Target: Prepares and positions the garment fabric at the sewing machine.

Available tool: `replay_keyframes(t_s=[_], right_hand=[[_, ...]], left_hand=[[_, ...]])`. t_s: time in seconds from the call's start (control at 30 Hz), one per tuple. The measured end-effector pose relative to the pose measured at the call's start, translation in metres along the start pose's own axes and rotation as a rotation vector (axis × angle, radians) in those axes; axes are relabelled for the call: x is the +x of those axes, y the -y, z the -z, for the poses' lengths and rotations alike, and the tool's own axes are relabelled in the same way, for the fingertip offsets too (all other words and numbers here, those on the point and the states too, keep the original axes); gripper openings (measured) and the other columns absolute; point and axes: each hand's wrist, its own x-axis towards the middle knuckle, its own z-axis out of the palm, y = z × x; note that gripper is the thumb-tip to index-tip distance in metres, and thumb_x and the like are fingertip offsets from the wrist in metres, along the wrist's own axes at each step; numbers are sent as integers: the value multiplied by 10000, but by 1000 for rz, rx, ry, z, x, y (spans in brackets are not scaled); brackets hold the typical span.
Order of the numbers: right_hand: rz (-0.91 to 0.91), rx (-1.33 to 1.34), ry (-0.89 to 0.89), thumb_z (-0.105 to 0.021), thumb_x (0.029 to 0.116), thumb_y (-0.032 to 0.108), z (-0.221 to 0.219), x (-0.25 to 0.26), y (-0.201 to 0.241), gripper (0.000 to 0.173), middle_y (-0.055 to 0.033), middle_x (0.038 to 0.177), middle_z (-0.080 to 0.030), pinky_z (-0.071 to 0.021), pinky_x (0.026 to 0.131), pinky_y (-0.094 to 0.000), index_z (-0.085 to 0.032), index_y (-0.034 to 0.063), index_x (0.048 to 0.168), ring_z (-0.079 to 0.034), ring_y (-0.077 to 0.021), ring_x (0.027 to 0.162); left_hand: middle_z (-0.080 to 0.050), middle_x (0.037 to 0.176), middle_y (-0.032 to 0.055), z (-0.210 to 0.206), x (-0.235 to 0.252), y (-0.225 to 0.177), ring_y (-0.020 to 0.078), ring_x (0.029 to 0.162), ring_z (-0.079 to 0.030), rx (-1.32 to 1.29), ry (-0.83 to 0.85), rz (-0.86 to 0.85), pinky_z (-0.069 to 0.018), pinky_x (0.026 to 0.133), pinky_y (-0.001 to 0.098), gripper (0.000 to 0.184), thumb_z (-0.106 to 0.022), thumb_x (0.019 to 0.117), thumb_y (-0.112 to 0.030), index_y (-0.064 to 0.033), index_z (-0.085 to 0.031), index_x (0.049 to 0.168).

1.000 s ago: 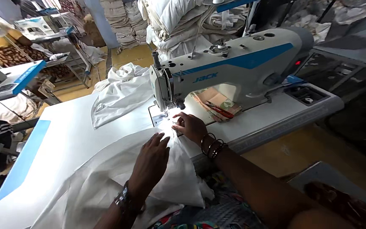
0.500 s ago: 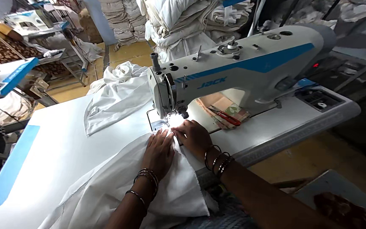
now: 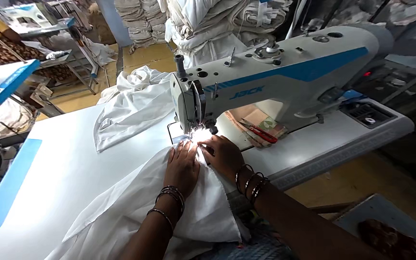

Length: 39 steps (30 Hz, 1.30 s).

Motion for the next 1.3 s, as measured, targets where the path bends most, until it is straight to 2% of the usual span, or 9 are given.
replay_keyframes(t_s=[0.53, 0.6, 0.7, 0.8, 0.93, 1.0, 1.07, 1.17, 1.3], right_hand=[[-17, 68, 37, -675, 979, 206, 5, 1, -3, 169, -87, 918, -704, -561, 774, -425, -794, 130, 1071, -680, -262, 883], [-18, 82, 25, -667, 986, 193, 6, 0, -3, 171, -93, 922, -705, -567, 774, -438, -790, 119, 1080, -685, -267, 877], [-46, 148, 27, -642, 1001, 141, 10, -1, -3, 183, -103, 941, -704, -580, 745, -449, -771, 85, 1118, -692, -252, 819], [-27, 219, 19, -629, 1010, 145, 10, -3, -2, 200, -100, 909, -701, -577, 674, -406, -772, 64, 1124, -667, -218, 713], [-143, 147, 233, -726, 952, 415, 24, -3, 18, 390, -111, 912, -683, -556, 717, -447, -775, 47, 1070, -666, -249, 803], [-222, 52, 355, -732, 946, 360, 33, 0, 36, 338, -136, 971, -669, -558, 746, -469, -748, 28, 1003, -674, -280, 873], [-269, -17, 441, -668, 974, 236, 36, 0, 47, 265, -148, 1058, -654, -561, 789, -458, -730, 17, 1110, -677, -289, 931], [-291, -39, 482, -608, 1006, 200, 36, -5, 52, 383, -136, 1201, -640, -565, 855, -426, -660, 65, 1361, -678, -269, 988], [-263, 4, 446, -601, 1015, 202, 34, -14, 45, 406, -131, 1181, -641, -562, 848, -386, -639, 93, 1405, -673, -240, 969]], left_hand=[[-536, 1533, 96, 3, 3, 2, 279, 1499, -399, -6, 55, 4, -269, 1225, 543, 432, -458, 1048, -276, -139, -628, 1421], [-631, 1387, 156, 3, 2, 1, 339, 1389, -519, 6, -7, -70, -391, 1148, 544, 345, -555, 1017, -220, -138, -703, 1318], [-701, 1087, 171, 14, -8, -12, 364, 1100, -669, -31, 8, -200, -568, 899, 504, 197, -617, 966, -107, -118, -769, 1090], [-729, 1049, 142, 29, -34, -35, 328, 1127, -686, -101, 85, -219, -582, 913, 445, 184, -596, 964, -123, -63, -753, 1039], [-766, 1069, 86, 2, -67, -44, 251, 1141, -718, -277, -226, -313, -561, 1024, 387, 172, -588, 994, -141, -70, -745, 977], [-769, 1080, 88, -2, -72, -45, 211, 1088, -738, -302, -331, -284, -583, 965, 333, 192, -549, 1007, -127, -74, -734, 1006], [-773, 1068, 82, 0, -73, -45, 182, 1034, -753, -288, -367, -274, -597, 898, 294, 199, -532, 1015, -127, -80, -726, 1020], [-776, 1015, 64, -2, -75, -47, 189, 1025, -756, -183, -356, -308, -589, 953, 326, 169, -556, 993, -104, -79, -717, 949], [-775, 1031, 43, 1, -76, -55, 180, 1025, -754, -92, -285, -278, -591, 961, 342, 155, -591, 945, -93, -100, -743, 916]])
